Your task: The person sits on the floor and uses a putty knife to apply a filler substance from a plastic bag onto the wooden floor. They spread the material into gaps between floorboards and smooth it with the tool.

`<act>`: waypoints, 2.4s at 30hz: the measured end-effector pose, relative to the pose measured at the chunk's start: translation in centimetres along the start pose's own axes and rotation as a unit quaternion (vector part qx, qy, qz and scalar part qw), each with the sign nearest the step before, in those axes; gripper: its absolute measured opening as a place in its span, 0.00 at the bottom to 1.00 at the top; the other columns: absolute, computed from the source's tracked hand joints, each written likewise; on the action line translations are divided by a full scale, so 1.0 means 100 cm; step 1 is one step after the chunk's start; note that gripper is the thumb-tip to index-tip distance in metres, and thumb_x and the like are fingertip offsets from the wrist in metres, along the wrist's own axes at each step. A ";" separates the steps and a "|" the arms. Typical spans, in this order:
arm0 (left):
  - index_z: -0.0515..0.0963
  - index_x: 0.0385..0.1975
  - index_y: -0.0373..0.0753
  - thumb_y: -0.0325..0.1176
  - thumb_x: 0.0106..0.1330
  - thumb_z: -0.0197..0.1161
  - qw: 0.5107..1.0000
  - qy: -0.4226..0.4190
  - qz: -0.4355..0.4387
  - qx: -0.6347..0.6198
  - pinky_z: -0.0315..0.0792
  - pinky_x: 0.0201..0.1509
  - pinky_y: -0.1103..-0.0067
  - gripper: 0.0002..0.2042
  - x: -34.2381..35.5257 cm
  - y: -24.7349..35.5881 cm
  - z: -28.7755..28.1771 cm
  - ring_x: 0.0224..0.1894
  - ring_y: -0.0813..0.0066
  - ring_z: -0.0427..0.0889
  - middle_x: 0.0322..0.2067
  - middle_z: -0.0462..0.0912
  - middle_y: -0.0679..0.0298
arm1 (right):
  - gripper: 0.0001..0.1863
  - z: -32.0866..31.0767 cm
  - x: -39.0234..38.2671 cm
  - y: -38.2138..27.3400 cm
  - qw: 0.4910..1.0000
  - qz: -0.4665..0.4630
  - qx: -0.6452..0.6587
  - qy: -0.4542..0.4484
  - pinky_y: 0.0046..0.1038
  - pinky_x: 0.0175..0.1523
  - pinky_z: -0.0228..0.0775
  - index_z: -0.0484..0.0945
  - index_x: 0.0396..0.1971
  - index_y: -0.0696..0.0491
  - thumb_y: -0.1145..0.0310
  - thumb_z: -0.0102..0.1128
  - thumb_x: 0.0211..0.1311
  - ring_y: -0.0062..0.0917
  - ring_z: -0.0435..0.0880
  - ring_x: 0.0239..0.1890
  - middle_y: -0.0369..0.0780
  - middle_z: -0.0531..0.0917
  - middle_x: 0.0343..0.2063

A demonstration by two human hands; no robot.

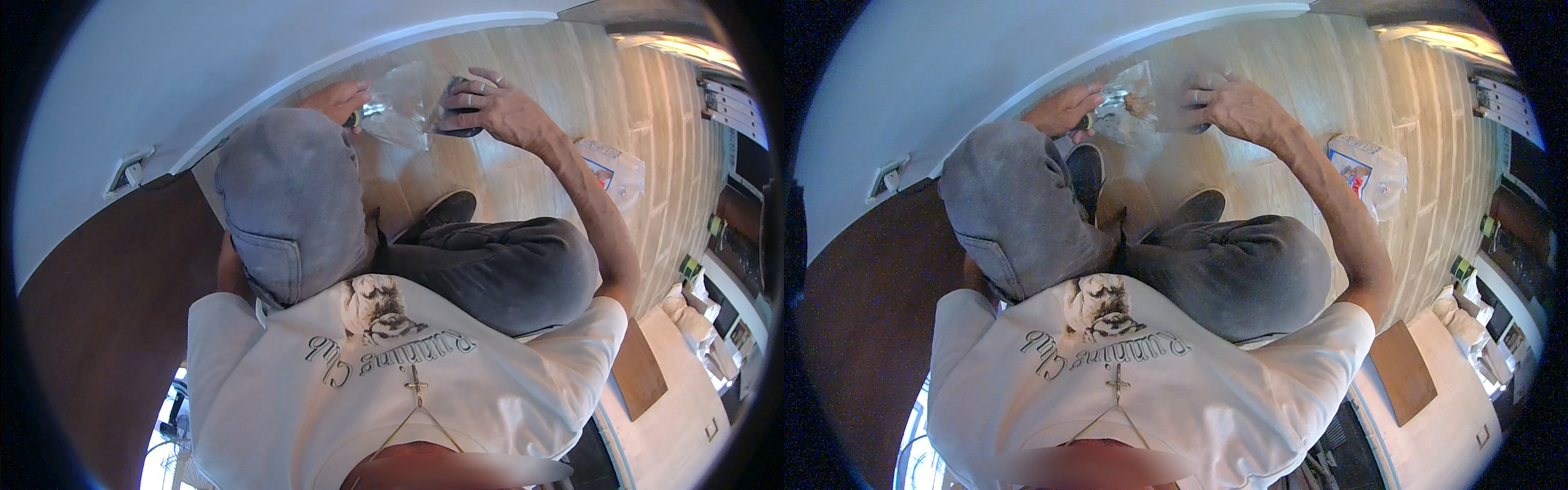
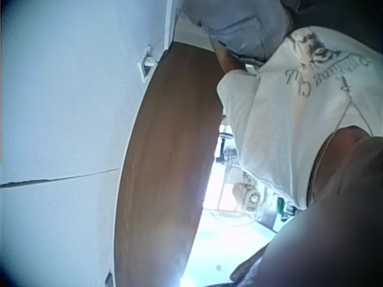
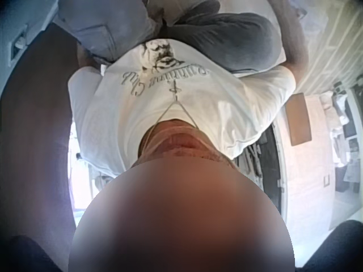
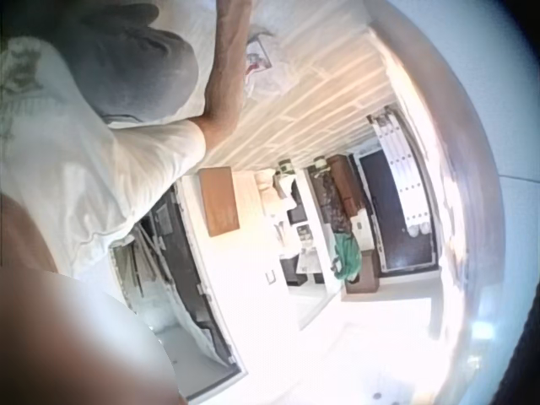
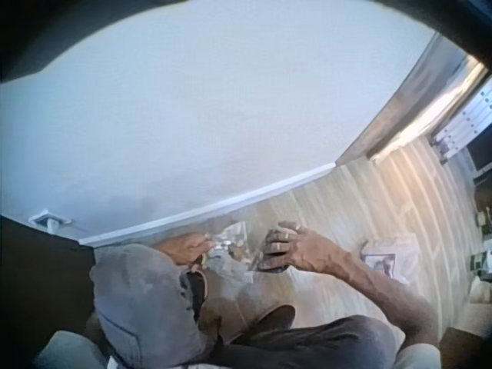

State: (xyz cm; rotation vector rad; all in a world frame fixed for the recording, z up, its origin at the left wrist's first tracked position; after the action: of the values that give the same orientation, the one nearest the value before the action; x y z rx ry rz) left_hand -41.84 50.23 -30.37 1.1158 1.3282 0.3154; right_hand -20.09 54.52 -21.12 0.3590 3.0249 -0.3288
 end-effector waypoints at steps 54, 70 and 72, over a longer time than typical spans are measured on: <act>0.62 0.66 0.27 0.47 0.81 0.47 0.997 -0.059 -0.045 -0.002 0.72 0.22 0.82 0.28 0.013 -0.021 0.000 0.18 0.80 0.75 0.26 0.80 0.62 | 0.25 0.152 -0.062 0.120 0.974 0.219 0.011 0.059 0.38 0.68 0.65 0.80 0.58 0.35 0.71 0.63 0.60 0.30 0.76 0.61 0.31 0.81 0.56; 0.59 0.69 0.27 0.46 0.81 0.47 0.995 -0.082 -0.052 -0.020 0.73 0.22 0.81 0.28 0.007 -0.016 0.002 0.18 0.79 0.76 0.26 0.80 0.60 | 0.26 0.122 0.019 0.150 0.970 0.237 0.005 0.051 0.40 0.62 0.71 0.79 0.60 0.32 0.74 0.52 0.65 0.36 0.80 0.57 0.36 0.83 0.55; 0.55 0.72 0.27 0.46 0.81 0.47 0.995 -0.077 -0.052 -0.028 0.73 0.23 0.80 0.31 -0.001 -0.014 0.001 0.19 0.78 0.76 0.26 0.80 0.60 | 0.25 0.121 0.015 0.131 0.976 0.209 0.001 0.056 0.39 0.63 0.70 0.79 0.59 0.34 0.73 0.52 0.66 0.35 0.80 0.57 0.35 0.83 0.54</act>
State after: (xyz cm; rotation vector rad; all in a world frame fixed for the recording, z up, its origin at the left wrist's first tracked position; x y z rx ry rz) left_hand -42.33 49.37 -31.44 0.9990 1.2278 0.1847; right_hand -17.81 64.64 -35.72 1.0230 2.9466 -0.2853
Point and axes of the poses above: each hand's wrist, its own x-axis towards the middle knuckle, its own z-axis out of the palm, y = z × x, the point moved 9 cm from there along x, towards the middle knuckle
